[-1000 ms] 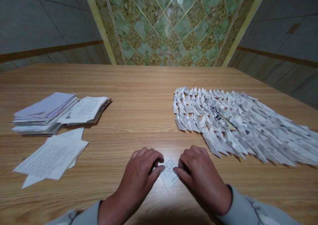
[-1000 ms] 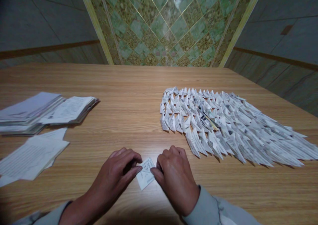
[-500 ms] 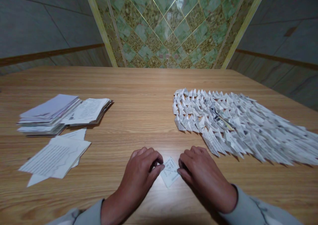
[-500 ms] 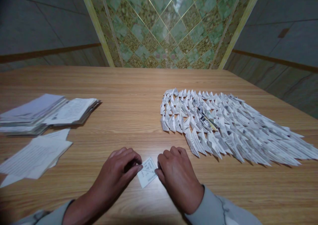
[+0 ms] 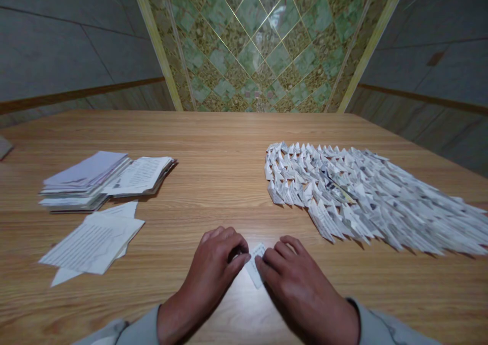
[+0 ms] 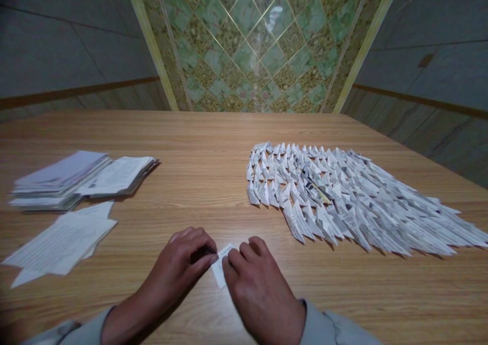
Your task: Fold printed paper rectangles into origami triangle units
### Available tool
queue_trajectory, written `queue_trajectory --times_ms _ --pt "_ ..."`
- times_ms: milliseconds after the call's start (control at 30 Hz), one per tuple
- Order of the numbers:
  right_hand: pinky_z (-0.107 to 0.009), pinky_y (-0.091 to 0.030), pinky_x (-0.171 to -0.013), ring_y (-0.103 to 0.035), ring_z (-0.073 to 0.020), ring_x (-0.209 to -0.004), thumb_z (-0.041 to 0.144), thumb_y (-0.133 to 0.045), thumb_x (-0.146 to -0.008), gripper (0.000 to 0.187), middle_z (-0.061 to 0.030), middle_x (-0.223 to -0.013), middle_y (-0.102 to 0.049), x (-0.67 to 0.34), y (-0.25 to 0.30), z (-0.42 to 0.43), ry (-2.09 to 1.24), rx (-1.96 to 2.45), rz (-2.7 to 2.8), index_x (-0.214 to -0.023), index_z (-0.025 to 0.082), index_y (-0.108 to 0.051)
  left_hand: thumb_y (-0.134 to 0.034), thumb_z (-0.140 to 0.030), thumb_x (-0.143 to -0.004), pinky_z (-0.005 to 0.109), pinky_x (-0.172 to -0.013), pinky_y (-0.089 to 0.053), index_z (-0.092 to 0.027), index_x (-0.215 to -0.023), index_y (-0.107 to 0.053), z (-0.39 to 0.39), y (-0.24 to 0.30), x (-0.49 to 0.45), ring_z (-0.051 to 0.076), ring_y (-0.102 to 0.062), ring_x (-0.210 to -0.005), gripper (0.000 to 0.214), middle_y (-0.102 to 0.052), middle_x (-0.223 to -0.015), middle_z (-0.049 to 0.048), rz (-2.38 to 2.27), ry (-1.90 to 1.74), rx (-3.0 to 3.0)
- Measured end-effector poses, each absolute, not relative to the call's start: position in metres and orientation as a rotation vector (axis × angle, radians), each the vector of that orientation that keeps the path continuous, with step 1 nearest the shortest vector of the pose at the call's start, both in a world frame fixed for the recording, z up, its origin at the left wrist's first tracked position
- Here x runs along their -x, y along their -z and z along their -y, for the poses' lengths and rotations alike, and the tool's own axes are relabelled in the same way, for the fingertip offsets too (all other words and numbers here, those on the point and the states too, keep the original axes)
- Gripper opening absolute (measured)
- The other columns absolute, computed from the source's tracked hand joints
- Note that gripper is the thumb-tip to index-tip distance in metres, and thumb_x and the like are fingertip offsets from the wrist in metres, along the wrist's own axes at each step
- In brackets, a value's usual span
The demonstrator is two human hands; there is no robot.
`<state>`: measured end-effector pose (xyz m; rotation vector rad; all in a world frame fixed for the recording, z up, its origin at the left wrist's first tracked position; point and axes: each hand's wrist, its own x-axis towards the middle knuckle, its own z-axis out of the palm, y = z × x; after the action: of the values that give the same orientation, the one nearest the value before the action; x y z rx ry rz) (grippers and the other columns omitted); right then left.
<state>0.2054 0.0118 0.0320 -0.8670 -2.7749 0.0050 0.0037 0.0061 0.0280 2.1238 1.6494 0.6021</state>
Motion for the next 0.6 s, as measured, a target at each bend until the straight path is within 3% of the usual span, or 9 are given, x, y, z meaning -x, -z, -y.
queue_trajectory --times_ms 233,400,600 --pt "-0.046 -0.023 -0.101 -0.05 -0.0233 -0.086 0.017 -0.069 -0.086 0.022 -0.0033 -0.093 -0.064 -0.205 -0.029 -0.006 0.045 0.885 2.791 -0.106 0.016 -0.063 -0.072 -0.02 -0.085 0.039 -0.08 -0.037 -0.02 -0.082 -0.068 -0.005 -0.029 -0.002 0.025 -0.058 -0.085 0.005 -0.067 -0.081 0.0021 -1.679 -0.57 -2.137" --pt "-0.042 -0.03 -0.091 -0.05 -0.0218 -0.082 0.019 -0.068 -0.089 0.011 -0.0028 -0.09 -0.064 -0.203 -0.03 -0.01 -0.036 0.914 2.768 -0.099 0.017 -0.064 -0.066 -0.02 -0.09 0.039 -0.082 -0.037 -0.022 -0.093 -0.067 -0.003 -0.021 0.0 0.024 -0.057 -0.087 0.004 -0.066 -0.087 0.0018 -1.614 -0.653 -2.211" --pt "-0.035 -0.033 -0.077 -0.05 -0.0203 -0.082 0.018 -0.066 -0.092 0.003 -0.002 -0.09 -0.063 -0.201 -0.034 -0.01 -0.206 1.031 2.665 -0.092 0.02 -0.064 -0.068 -0.024 -0.089 0.038 -0.079 -0.039 -0.021 -0.092 -0.063 -0.004 -0.015 -0.005 0.025 -0.055 -0.087 0.006 -0.063 -0.09 0.0026 -1.543 -0.685 -2.253"
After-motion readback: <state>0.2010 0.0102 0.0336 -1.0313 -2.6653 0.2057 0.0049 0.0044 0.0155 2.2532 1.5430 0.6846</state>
